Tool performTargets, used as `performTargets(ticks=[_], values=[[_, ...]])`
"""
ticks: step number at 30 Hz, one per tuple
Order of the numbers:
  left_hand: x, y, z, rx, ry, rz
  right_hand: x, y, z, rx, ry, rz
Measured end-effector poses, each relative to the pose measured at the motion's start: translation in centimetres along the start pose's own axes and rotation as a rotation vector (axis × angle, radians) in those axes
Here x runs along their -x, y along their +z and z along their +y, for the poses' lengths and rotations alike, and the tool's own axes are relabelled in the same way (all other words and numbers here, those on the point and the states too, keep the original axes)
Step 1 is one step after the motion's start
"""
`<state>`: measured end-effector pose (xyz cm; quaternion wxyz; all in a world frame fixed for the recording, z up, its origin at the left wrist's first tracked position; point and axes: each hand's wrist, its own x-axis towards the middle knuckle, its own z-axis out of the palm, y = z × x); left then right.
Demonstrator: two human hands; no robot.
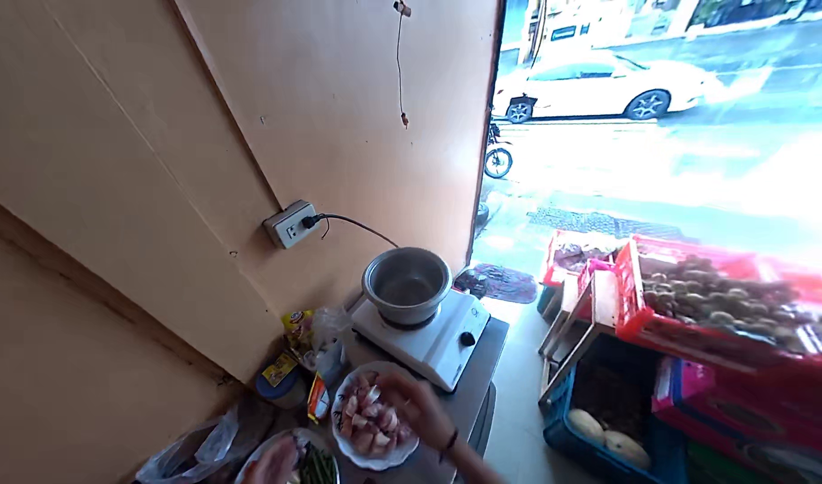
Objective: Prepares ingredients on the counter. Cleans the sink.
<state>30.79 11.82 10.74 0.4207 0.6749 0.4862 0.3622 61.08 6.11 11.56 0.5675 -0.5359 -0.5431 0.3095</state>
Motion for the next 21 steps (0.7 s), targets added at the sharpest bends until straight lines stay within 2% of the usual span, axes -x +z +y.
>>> performTargets(ticks=[2,4,5,7,9,11,14,18,21], values=[[-6.7,5.4,4.7,0.079,-0.033,-0.131,-4.2,-8.2,2.0,0.184,0.050,0.265],[-12.9,10.4,8.3,0.112,-0.105,-0.226,-8.8,-15.0,3.5,0.412,0.148,0.423],[-15.8,12.7,9.5,0.097,-0.147,-0.250,-11.2,-17.7,4.3,0.509,0.213,0.433],[-20.4,16.5,10.5,0.027,-0.238,-0.246,-15.2,-21.3,6.3,0.617,0.391,0.324],[-23.4,19.4,10.6,0.020,-0.317,-0.187,-18.4,-22.7,8.0,0.642,0.558,0.186],[-24.8,21.4,11.0,0.048,-0.371,-0.137,-20.1,-23.2,9.1,0.619,0.600,0.105],[-25.4,23.1,11.2,0.124,-0.388,-0.089,-21.0,-23.1,9.9,0.620,0.575,0.066],[-26.1,24.1,9.1,0.189,-0.373,-0.035,-21.0,-23.4,10.8,0.586,0.538,0.078],[-24.8,24.5,9.9,0.249,-0.390,0.007,-21.1,-23.8,11.7,0.569,0.493,0.088]])
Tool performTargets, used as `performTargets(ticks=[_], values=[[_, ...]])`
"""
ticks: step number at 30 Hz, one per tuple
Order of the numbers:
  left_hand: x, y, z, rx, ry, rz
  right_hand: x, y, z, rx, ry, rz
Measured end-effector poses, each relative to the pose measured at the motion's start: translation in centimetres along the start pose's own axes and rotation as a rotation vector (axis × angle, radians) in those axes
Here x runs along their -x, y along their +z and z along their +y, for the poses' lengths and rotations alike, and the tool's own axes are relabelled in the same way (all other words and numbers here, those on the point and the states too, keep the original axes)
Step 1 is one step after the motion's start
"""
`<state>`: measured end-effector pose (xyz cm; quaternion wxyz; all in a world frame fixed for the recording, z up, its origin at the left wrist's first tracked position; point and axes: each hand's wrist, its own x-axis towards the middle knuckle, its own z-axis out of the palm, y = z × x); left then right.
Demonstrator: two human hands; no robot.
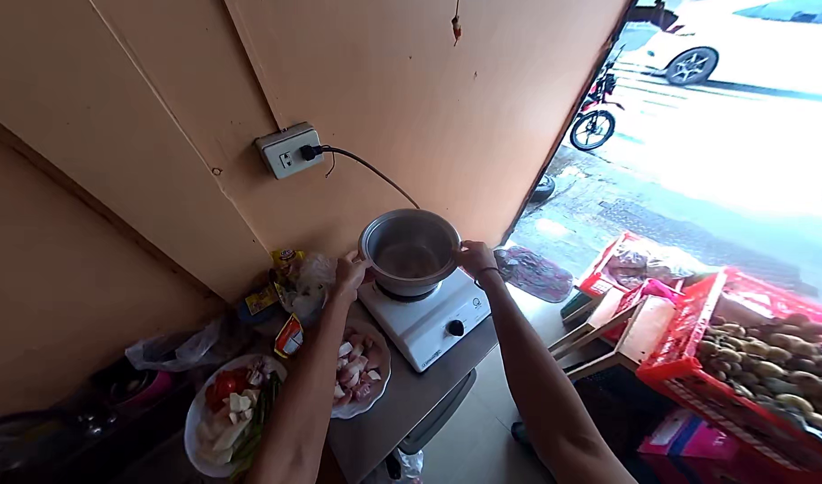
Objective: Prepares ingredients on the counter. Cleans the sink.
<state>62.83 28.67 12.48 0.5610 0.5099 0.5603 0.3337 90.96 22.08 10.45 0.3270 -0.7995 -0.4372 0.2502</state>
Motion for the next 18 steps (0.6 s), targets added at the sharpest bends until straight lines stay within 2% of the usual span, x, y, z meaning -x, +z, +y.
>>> performTargets(ticks=[7,14,18], values=[[1.5,0.5,-0.4,0.135,-0.031,0.052,-0.5,0.0,-0.3,0.027,-0.008,0.011],[2.5,0.7,-0.5,0.128,-0.021,0.071,-1.1,0.4,-0.1,0.026,-0.011,0.038],[2.3,0.6,-0.8,0.134,-0.048,0.063,-1.4,0.1,-0.7,0.037,-0.004,-0.005]])
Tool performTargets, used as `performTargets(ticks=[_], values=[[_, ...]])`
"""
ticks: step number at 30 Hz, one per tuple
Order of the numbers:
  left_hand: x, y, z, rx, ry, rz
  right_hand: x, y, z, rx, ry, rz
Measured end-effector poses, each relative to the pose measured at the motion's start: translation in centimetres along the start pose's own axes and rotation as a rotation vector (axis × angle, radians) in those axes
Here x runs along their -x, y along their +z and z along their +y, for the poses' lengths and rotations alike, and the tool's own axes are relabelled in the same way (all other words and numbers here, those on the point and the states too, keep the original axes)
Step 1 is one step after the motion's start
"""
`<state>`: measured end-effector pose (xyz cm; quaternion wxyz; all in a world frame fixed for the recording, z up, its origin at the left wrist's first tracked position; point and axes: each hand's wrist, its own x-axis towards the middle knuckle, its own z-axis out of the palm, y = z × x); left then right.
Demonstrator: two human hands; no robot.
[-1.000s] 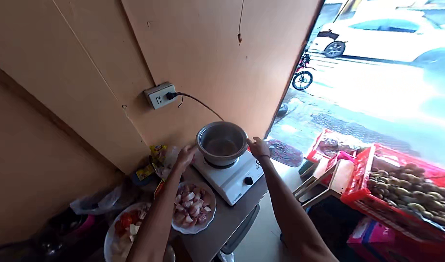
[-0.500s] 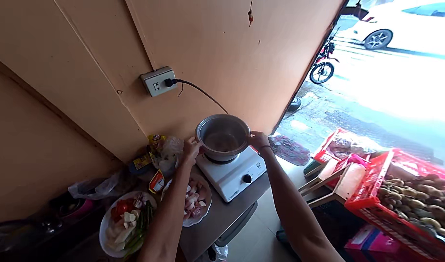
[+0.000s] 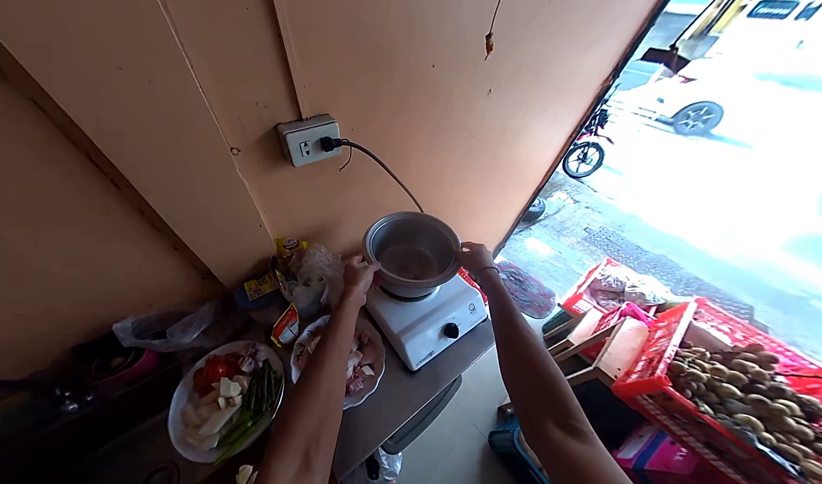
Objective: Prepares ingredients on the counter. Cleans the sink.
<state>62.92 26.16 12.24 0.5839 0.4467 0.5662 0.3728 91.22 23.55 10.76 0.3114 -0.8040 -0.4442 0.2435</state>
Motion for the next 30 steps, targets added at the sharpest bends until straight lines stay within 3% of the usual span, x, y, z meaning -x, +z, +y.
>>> performTargets(ticks=[5,9,15,20,24,27,28,30], values=[[0.1,-0.1,0.5,0.028,-0.030,-0.076,0.3,0.3,-0.3,-0.044,0.073,-0.022],[0.1,-1.3,0.0,0.050,-0.024,-0.134,3.7,0.0,-0.4,-0.093,0.081,0.102],[6.0,-11.4,-2.1,0.054,0.116,-0.190,15.2,0.6,-1.1,-0.195,-0.187,0.179],[16.7,-26.0,-7.5,-0.100,0.075,-0.100,29.1,7.6,-6.9,-0.376,-0.397,-0.241],[24.1,-37.3,-11.4,-0.136,-0.030,0.001,39.0,14.9,-14.1,-0.695,-0.567,-0.868],[27.1,-44.1,-14.2,-0.110,-0.088,0.041,44.3,22.7,-18.2,-0.905,-0.508,-1.328],[27.2,-45.9,-15.6,-0.188,-0.109,0.111,45.8,26.1,-18.8,-0.926,-0.431,-1.367],[27.5,-48.6,-19.3,-0.677,-0.214,0.244,48.6,31.7,-18.4,-0.750,-0.299,-1.251]])
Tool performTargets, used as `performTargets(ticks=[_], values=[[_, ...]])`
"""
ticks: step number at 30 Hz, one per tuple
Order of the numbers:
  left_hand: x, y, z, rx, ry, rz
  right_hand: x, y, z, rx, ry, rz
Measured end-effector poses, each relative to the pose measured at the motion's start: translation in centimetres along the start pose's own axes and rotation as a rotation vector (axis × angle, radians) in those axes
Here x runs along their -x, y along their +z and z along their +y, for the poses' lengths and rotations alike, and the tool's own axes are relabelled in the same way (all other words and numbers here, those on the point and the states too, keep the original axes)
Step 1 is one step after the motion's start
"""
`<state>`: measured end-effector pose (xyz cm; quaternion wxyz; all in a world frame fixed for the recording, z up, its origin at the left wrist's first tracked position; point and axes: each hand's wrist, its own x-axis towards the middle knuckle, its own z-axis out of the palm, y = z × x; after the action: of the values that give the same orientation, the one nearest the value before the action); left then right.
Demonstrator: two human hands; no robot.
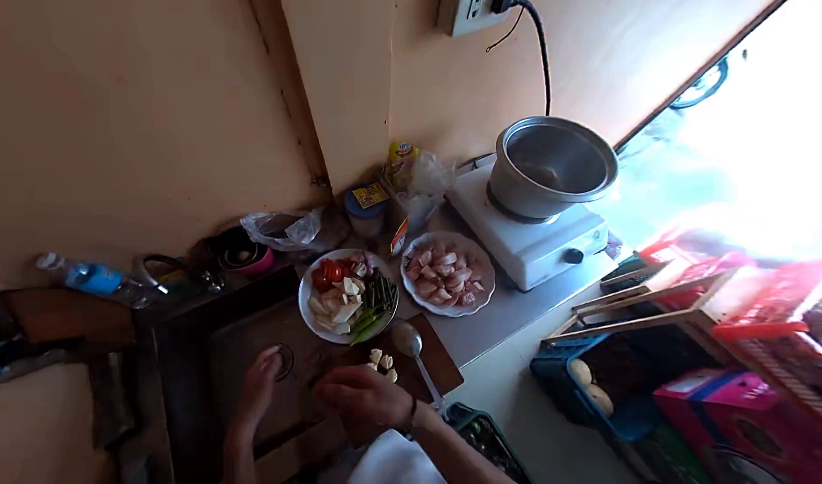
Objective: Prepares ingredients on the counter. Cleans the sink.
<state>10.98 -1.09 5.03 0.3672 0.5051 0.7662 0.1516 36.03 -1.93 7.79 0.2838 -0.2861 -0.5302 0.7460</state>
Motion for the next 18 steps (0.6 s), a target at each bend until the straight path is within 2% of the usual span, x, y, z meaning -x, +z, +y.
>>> performTargets(ticks=[1,2,3,6,8,10,12,18], values=[[-0.2,0.4,-2.2,-0.292,-0.015,0.015,-0.7,0.8,1.7,0.122,0.063,0.087],[-0.5,0.8,-3.9,-0.456,0.009,0.017,-0.8,1.1,2.9,0.225,0.095,0.165],[-0.9,1.0,-4.7,-0.502,0.034,-0.021,-0.4,1.0,3.5,0.295,0.096,0.248],[-1.4,2.8,-5.6,-0.221,0.085,-0.277,3.2,-0.5,5.7,0.530,0.077,0.624],[-1.3,4.5,-5.2,-0.164,0.130,-0.386,5.7,-2.6,6.4,0.774,0.255,0.827],[-1.3,6.1,-4.4,-0.276,0.154,-0.449,7.9,-4.6,7.3,0.892,0.482,0.922],[-1.5,6.9,-3.4,-0.375,0.145,-0.526,9.5,-5.7,8.5,0.897,0.610,0.985],[-2.7,7.5,-3.7,-0.455,0.233,-0.572,10.6,-6.3,10.8,0.840,0.660,0.969]])
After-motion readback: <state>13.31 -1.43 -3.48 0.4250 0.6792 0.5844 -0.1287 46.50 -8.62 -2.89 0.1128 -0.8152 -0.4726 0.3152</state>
